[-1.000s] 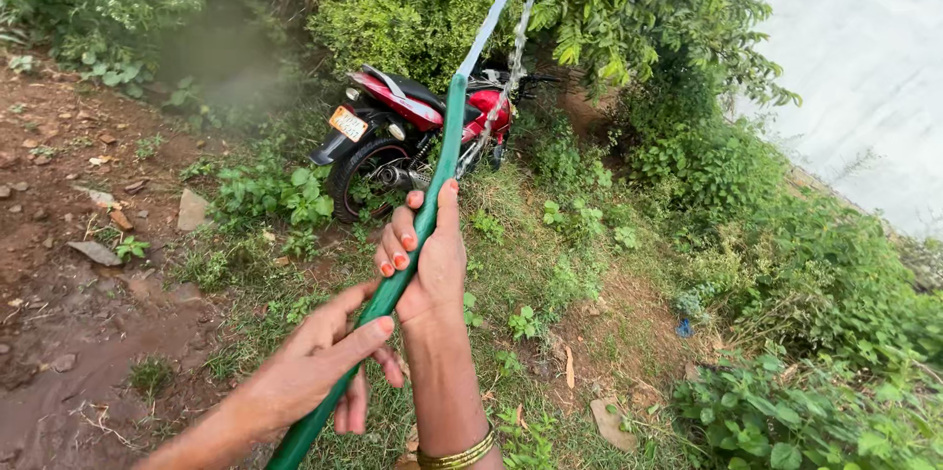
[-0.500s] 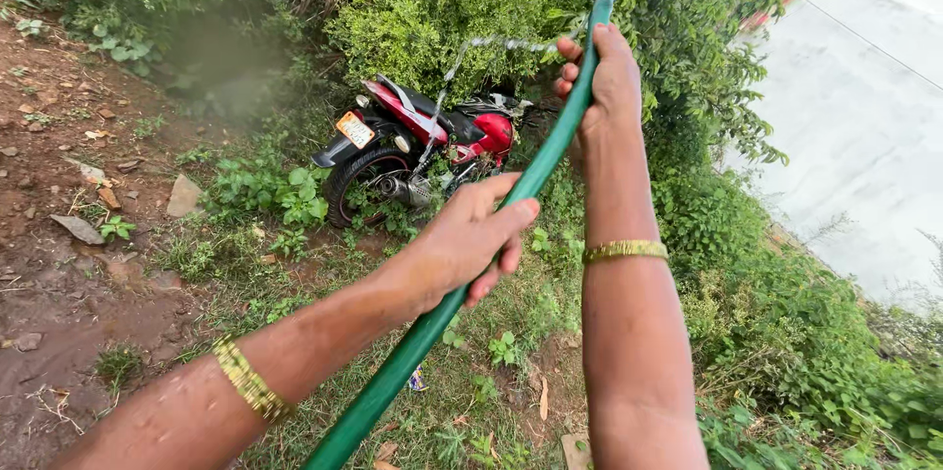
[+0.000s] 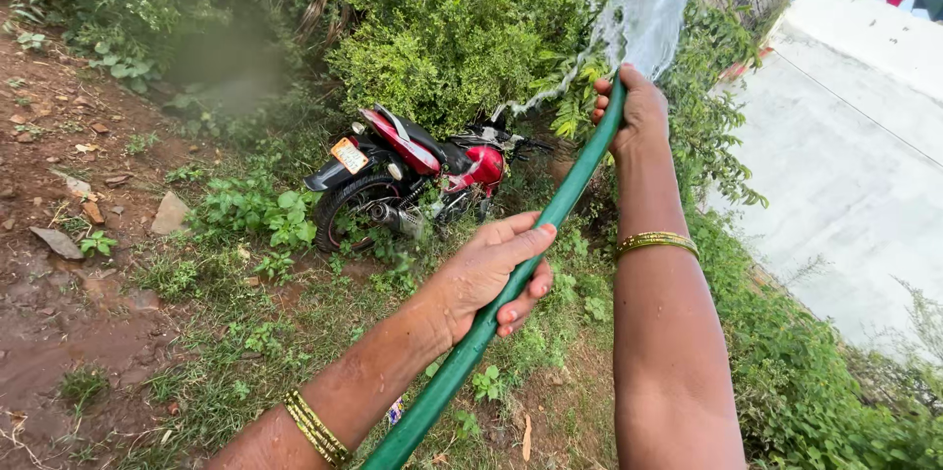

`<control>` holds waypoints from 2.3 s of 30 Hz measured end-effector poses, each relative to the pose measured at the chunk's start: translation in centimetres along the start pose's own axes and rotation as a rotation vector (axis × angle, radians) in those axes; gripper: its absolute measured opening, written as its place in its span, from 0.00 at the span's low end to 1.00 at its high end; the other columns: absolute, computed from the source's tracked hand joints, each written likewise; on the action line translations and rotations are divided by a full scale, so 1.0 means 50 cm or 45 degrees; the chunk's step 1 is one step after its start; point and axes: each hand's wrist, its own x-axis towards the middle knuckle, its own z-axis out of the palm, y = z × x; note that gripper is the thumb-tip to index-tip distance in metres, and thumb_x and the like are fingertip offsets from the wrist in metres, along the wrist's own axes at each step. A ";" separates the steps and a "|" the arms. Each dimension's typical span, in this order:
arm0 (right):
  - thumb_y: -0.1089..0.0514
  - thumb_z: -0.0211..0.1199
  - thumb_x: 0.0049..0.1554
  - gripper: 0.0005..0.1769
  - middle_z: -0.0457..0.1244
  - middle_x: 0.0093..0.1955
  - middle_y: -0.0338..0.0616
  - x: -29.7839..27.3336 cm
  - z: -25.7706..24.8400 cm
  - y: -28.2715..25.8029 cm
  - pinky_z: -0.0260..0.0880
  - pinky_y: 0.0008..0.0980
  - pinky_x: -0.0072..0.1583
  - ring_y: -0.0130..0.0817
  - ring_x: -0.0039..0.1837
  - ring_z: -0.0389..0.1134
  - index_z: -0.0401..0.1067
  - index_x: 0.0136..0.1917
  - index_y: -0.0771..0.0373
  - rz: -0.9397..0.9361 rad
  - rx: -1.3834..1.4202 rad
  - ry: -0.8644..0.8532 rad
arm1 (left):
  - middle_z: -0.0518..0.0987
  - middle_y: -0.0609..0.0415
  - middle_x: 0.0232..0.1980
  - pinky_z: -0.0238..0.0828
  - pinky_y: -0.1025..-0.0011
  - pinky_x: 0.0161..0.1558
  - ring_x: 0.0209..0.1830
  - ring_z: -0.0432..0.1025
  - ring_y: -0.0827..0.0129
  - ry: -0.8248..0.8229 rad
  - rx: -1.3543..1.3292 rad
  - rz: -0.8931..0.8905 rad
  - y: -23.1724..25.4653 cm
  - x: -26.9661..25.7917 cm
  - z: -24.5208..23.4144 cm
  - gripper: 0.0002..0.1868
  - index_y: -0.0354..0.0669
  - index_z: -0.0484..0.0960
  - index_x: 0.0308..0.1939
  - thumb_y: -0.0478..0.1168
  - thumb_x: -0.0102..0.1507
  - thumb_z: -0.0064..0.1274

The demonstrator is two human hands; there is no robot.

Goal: The person washes a motorcycle with water from a green hose by spraying different parts of the bike and the ground around it.

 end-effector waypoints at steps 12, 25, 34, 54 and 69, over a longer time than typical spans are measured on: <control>0.56 0.54 0.64 0.14 0.67 0.35 0.49 -0.013 0.035 -0.063 0.66 0.32 0.28 0.32 0.28 0.63 0.65 0.63 0.59 -0.133 -0.250 0.048 | 0.80 0.47 0.28 0.65 0.75 0.11 0.10 0.67 0.75 -0.123 0.095 0.135 0.018 0.077 0.006 0.44 0.57 0.44 0.84 0.37 0.68 0.50; 0.57 0.56 0.63 0.11 0.64 0.32 0.49 -0.059 0.031 -0.059 0.67 0.34 0.28 0.34 0.27 0.63 0.60 0.56 0.64 -0.176 -0.448 0.269 | 0.79 0.48 0.26 0.63 0.75 0.10 0.08 0.66 0.75 -0.069 0.134 0.178 0.008 0.125 0.010 0.44 0.52 0.48 0.83 0.37 0.65 0.51; 0.55 0.56 0.63 0.12 0.67 0.36 0.53 -0.070 -0.002 -0.051 0.69 0.36 0.32 0.36 0.30 0.66 0.64 0.53 0.66 -0.064 -0.373 0.146 | 0.79 0.49 0.24 0.62 0.75 0.09 0.08 0.66 0.76 -0.013 0.196 0.173 0.013 0.115 0.028 0.43 0.50 0.50 0.82 0.38 0.65 0.50; 0.64 0.57 0.63 0.12 0.69 0.44 0.55 -0.112 0.060 0.022 0.74 0.35 0.37 0.38 0.36 0.70 0.65 0.59 0.70 -0.217 -0.035 0.056 | 0.81 0.42 0.26 0.62 0.70 0.09 0.08 0.68 0.70 0.133 0.396 0.181 0.060 0.267 -0.047 0.35 0.44 0.58 0.72 0.40 0.62 0.53; 0.52 0.54 0.65 0.14 0.65 0.42 0.35 -0.227 0.068 -0.001 0.67 0.29 0.33 0.26 0.39 0.65 0.71 0.63 0.54 -0.212 0.065 -0.121 | 0.76 0.49 0.35 0.62 0.66 0.07 0.07 0.65 0.67 0.332 1.014 0.377 0.093 0.415 -0.023 0.28 0.45 0.65 0.64 0.38 0.60 0.51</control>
